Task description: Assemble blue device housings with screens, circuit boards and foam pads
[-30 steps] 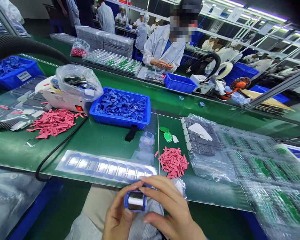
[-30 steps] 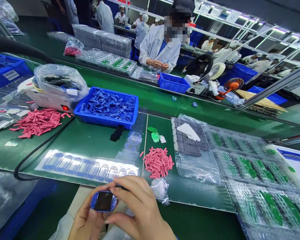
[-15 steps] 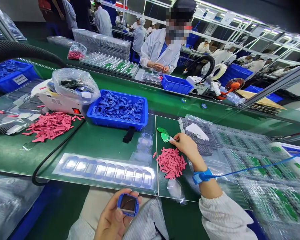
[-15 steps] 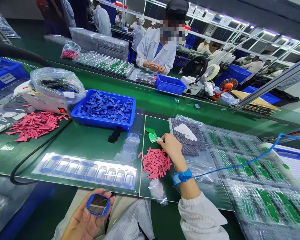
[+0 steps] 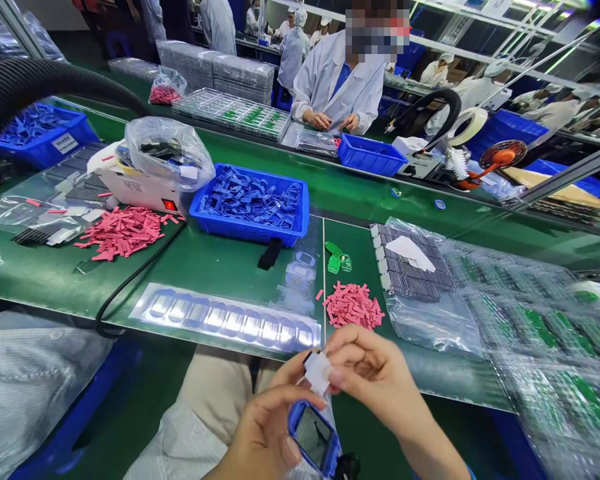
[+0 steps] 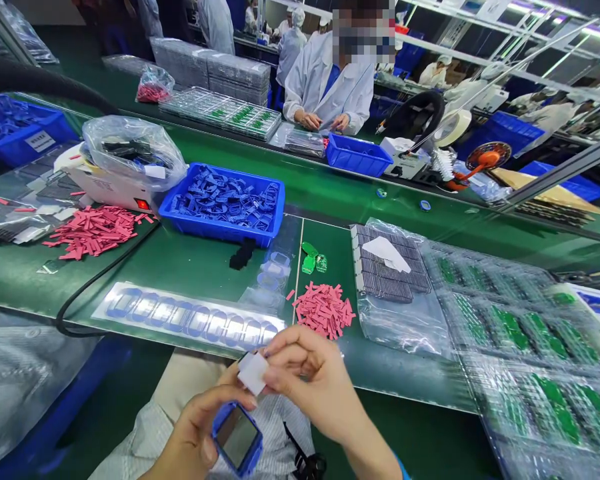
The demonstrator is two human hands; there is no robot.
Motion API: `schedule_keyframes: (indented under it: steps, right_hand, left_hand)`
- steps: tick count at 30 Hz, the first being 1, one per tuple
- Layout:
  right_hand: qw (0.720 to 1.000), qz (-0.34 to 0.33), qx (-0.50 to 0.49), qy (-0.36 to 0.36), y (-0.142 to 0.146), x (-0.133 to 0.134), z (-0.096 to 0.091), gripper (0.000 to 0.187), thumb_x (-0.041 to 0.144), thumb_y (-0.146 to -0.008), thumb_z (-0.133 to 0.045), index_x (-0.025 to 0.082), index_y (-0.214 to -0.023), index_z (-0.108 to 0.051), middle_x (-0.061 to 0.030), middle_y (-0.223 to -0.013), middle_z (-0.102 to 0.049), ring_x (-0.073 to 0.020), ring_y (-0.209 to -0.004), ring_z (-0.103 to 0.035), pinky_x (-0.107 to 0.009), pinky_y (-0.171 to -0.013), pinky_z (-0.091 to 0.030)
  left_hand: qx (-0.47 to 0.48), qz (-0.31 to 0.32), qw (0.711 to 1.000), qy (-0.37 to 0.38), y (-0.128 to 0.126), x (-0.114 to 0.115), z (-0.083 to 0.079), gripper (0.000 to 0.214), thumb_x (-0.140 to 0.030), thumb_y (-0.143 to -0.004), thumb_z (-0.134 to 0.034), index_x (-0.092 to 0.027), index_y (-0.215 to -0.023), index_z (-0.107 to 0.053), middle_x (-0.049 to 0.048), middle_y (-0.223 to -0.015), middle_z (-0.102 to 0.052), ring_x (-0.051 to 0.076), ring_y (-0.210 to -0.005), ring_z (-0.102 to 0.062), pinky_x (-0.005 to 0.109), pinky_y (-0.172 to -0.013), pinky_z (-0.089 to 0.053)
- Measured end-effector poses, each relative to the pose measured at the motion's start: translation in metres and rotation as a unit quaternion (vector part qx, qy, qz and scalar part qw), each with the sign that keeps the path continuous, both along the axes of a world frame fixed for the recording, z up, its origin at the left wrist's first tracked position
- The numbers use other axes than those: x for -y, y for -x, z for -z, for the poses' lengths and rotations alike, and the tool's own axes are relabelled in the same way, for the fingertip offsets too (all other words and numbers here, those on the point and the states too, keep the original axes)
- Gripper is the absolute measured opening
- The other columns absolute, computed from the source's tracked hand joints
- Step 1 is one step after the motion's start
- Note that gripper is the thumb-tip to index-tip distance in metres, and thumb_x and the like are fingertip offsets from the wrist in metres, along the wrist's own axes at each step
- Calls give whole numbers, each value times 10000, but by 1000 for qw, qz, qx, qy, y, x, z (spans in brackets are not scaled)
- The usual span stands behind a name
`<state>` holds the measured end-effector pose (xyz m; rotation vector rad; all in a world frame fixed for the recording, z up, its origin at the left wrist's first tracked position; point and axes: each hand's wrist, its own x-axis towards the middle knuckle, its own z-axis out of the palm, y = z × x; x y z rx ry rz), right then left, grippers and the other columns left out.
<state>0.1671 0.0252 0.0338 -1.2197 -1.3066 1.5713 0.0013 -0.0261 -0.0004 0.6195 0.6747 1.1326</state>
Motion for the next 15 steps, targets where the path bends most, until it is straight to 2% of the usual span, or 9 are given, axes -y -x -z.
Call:
schedule_keyframes:
  steps: [3, 5, 7, 9, 10, 11, 13, 15]
  right_hand:
    - [989, 15, -110, 99, 15, 14, 4, 332, 366, -705, -774, 216, -803, -495, 61, -590, -685, -72, -489, -640, -148, -497, -503]
    - [987, 4, -117, 113, 16, 17, 9, 355, 367, -715, -769, 216, -805, -460, 72, -571, -662, -68, -478, -631, -145, -491, -493]
    - [993, -27, -84, 83, 12, 18, 13, 336, 396, -752, -731, 219, -814, -453, 69, -558, -638, -78, -460, -619, -157, -466, -483]
    - [999, -30, 16, -26, 5, 20, 11, 310, 423, -767, -710, 225, -851, -487, 45, -613, -640, -96, -500, -620, -181, -473, -485]
    - [990, -21, 88, -106, 2, 21, 8, 316, 431, -760, -715, 229, -904, -519, 18, -690, -661, -116, -570, -638, -201, -507, -501]
    - [968, -18, 163, -190, -1, 22, 4, 362, 440, -747, -724, 236, -985, -545, -18, -805, -684, -146, -681, -660, -230, -574, -526]
    - [902, -53, 278, -326, -5, 24, -6, 497, 433, -750, -722, 238, -1167, -534, -82, -1065, -674, -211, -947, -649, -295, -760, -543]
    - [854, -121, 316, -396, -5, 24, -15, 475, 362, -820, -668, 209, -1239, -506, -93, -1168, -654, -216, -1085, -604, -316, -890, -507]
  left_hand:
    - [41, 18, 999, -10, -2, 2, -5, 394, -591, -656, -701, -271, -873, -777, 116, -1283, -595, 321, -1134, -556, 434, -993, -372]
    - [53, 19, 998, 12, -1, 4, -7, 406, -601, -627, -718, -267, -849, -777, 107, -1282, -596, 321, -1121, -555, 432, -993, -358]
    - [68, 26, 996, 44, 1, 6, -7, 434, -614, -591, -733, -239, -805, -776, 118, -1248, -609, 323, -1064, -581, 433, -969, -372]
    - [88, 25, 993, 72, 3, 6, -7, 455, -623, -566, -740, -215, -766, -768, 131, -1189, -626, 334, -1061, -580, 426, -949, -386]
    - [96, 23, 992, 84, 4, 7, -7, 453, -619, -565, -743, -211, -760, -766, 134, -1161, -631, 338, -1082, -569, 419, -950, -385]
    - [104, 24, 990, 92, 4, 7, -7, 448, -615, -564, -747, -212, -760, -766, 133, -1146, -631, 336, -1097, -560, 412, -954, -383]
    - [109, 36, 989, 98, 5, 8, -6, 434, -602, -561, -758, -216, -759, -767, 119, -1110, -627, 305, -1083, -560, 380, -954, -382]
    - [106, 57, 989, 90, 4, 9, -5, 424, -597, -564, -760, -222, -762, -768, 84, -1019, -616, 239, -976, -579, 312, -881, -414]
